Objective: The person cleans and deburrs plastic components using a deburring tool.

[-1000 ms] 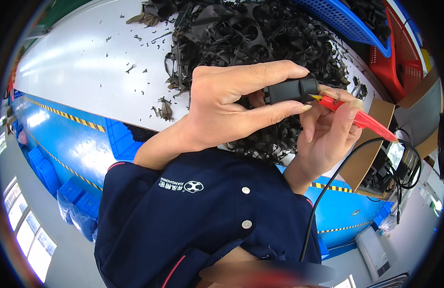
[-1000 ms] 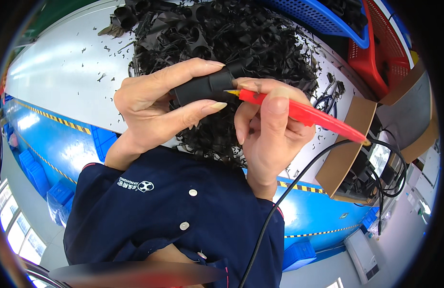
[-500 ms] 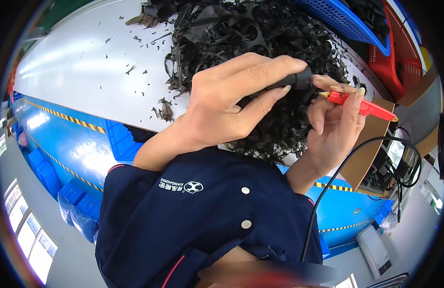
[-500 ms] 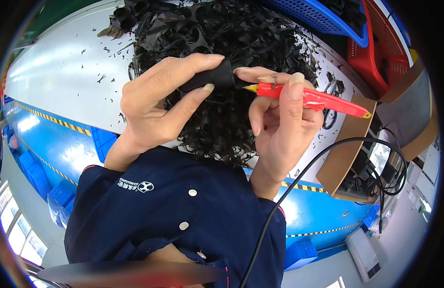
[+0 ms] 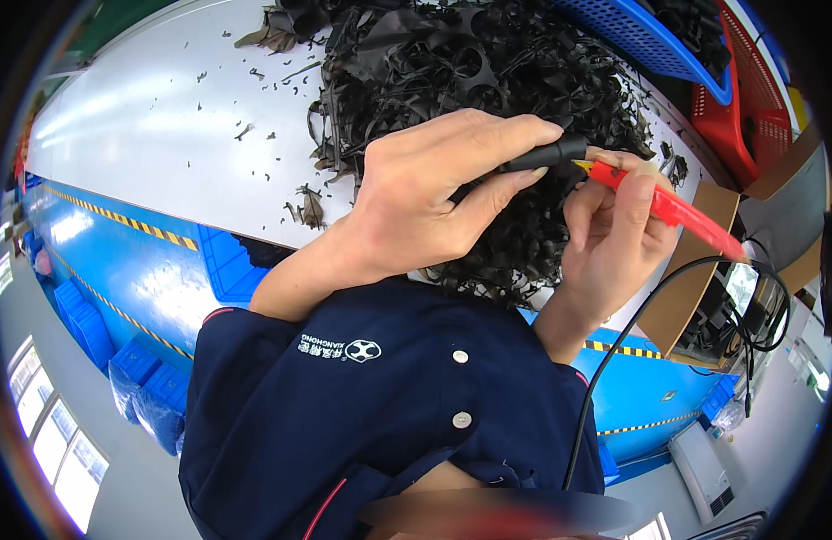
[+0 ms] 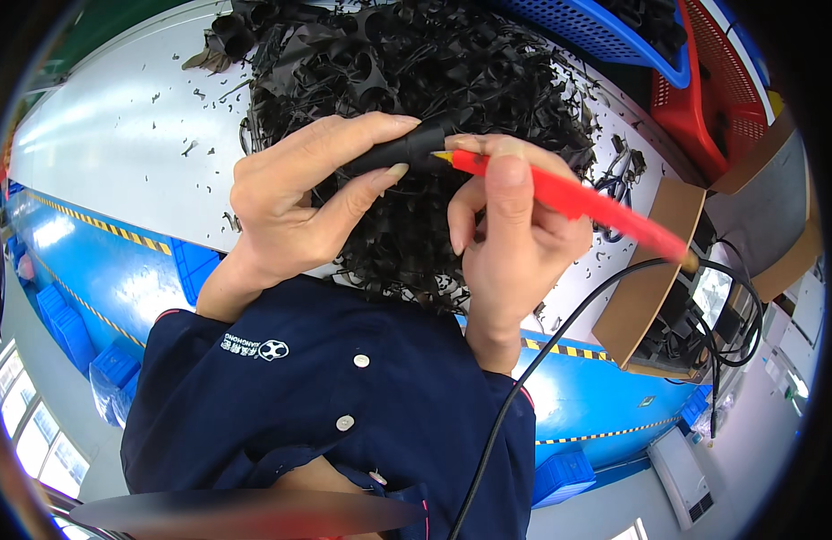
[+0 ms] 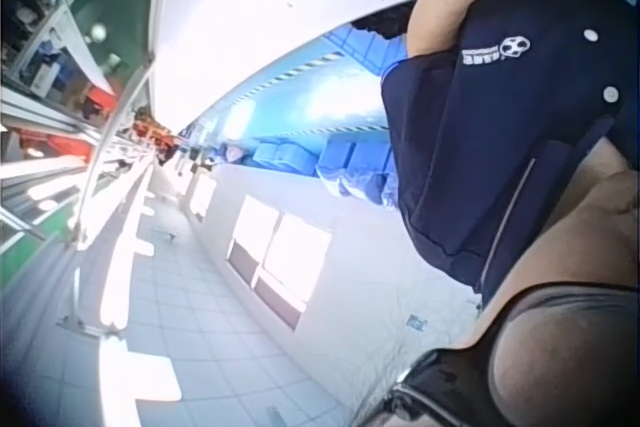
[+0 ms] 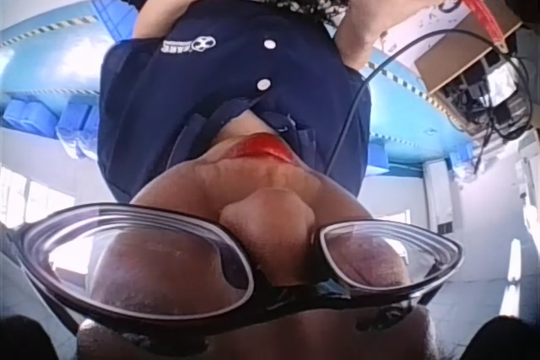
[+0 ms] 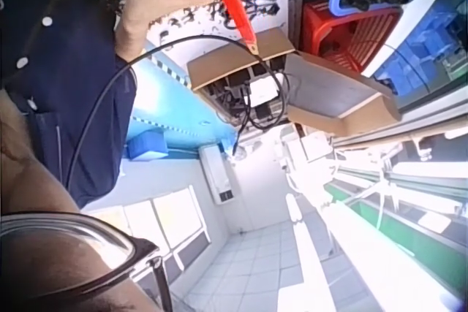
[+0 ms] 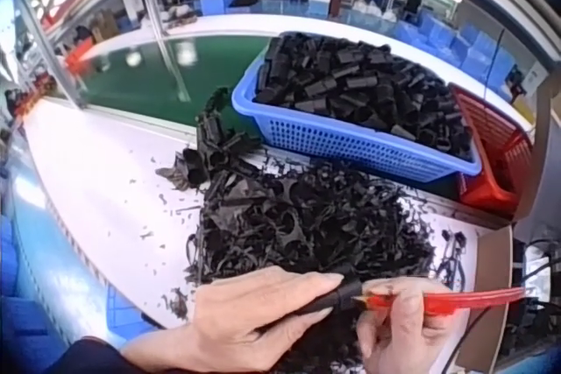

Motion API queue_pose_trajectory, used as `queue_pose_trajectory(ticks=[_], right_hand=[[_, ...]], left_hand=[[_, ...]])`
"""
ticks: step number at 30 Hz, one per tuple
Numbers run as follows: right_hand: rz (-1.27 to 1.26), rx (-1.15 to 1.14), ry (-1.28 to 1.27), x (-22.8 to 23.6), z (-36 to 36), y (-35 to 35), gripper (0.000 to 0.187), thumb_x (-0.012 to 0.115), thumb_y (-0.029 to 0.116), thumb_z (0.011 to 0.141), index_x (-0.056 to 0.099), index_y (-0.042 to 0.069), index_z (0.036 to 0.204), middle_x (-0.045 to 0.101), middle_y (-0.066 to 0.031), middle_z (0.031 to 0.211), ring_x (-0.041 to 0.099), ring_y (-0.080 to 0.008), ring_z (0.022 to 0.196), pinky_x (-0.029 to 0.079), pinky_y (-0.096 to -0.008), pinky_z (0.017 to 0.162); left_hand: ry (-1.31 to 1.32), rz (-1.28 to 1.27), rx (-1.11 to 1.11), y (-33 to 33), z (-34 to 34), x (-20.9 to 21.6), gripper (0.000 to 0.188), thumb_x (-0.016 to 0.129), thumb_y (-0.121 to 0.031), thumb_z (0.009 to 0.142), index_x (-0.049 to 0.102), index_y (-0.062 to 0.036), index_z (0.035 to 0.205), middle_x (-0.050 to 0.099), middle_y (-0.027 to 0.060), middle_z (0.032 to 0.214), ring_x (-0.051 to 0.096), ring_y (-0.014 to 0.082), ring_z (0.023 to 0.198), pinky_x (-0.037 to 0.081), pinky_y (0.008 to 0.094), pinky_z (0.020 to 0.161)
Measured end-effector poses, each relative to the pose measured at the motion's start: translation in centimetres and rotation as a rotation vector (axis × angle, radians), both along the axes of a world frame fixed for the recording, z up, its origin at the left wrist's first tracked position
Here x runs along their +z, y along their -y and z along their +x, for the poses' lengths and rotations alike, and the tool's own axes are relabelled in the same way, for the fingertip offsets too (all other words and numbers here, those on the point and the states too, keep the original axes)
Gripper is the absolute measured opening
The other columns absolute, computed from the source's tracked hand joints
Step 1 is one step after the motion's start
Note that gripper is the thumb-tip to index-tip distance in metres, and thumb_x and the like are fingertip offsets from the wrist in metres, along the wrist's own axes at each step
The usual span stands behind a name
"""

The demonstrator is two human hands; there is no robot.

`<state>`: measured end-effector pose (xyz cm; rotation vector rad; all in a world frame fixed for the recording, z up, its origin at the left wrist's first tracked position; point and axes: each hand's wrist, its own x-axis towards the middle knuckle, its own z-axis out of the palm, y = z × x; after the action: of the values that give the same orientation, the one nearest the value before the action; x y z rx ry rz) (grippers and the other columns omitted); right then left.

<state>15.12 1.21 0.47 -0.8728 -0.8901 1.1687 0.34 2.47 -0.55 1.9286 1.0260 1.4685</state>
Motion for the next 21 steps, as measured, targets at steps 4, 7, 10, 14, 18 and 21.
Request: queue_pose_trajectory(ticks=[4,7,10,14,18,21], right_hand=[[0.327,-0.386,0.813,0.0,-1.0,-0.3,0.008,0.054,-0.009,0.078,0.057,-0.011,0.085,0.062,-0.0170,0.078,0.058,-0.0154,0.060,0.047,-0.0222,0.055],[0.245,-0.472,0.787,-1.0,-0.2,-1.2,0.007,0.056,-0.007,0.078,0.060,-0.009,0.083,0.062,-0.0136,0.078,0.060,-0.0160,0.064,0.047,-0.0227,0.061],[-0.020,-0.355,0.698,0.0,1.6,-1.4,0.006,0.058,-0.005,0.077,0.060,-0.007,0.082,0.062,-0.0116,0.080,0.057,-0.0138,0.063,0.045,-0.0226,0.058],[0.307,-0.232,0.971,-0.4,2.9,-2.2,0.004,0.061,-0.003,0.074,0.058,-0.004,0.077,0.060,-0.0127,0.074,0.056,-0.0198,0.063,0.044,-0.0255,0.058],[0.264,-0.217,0.931,-0.6,1.9,-2.3,0.004,0.056,-0.002,0.077,0.058,-0.005,0.077,0.058,-0.0111,0.074,0.053,-0.0170,0.067,0.041,-0.0250,0.061],[0.312,-0.261,0.882,-1.3,1.8,-2.3,0.005,0.055,-0.001,0.079,0.058,-0.005,0.078,0.058,-0.0114,0.075,0.052,-0.0156,0.065,0.040,-0.0241,0.058]], left_hand=[[-0.025,0.019,-0.002,0.1,0.4,0.4,0.031,0.065,0.008,0.063,0.062,0.0028,0.093,0.061,0.0124,0.072,0.057,0.0176,0.055,0.044,0.0232,0.049],[-0.071,0.083,-0.001,0.2,-0.3,1.0,0.032,0.065,0.007,0.061,0.062,0.0025,0.092,0.060,0.0133,0.068,0.056,0.0207,0.051,0.044,0.0252,0.048],[-0.119,0.025,-0.098,-0.6,-1.6,1.9,0.035,0.065,0.007,0.062,0.061,0.0021,0.096,0.060,0.0133,0.077,0.057,0.0220,0.061,0.045,0.0259,0.054],[-0.233,0.098,-0.151,-3.2,-3.9,3.3,0.035,0.065,0.008,0.063,0.061,-0.0020,0.096,0.060,0.0109,0.087,0.058,0.0222,0.074,0.047,0.0279,0.061],[-0.137,0.007,-0.019,-7.6,-5.5,5.2,0.026,0.062,0.001,0.071,0.059,-0.0022,0.096,0.060,0.0112,0.087,0.057,0.0185,0.069,0.047,0.0263,0.064],[-0.154,0.114,0.229,-11.7,-5.9,5.8,0.023,0.061,-0.007,0.075,0.057,-0.0024,0.098,0.058,0.0110,0.076,0.055,0.0192,0.064,0.045,0.0277,0.060]])
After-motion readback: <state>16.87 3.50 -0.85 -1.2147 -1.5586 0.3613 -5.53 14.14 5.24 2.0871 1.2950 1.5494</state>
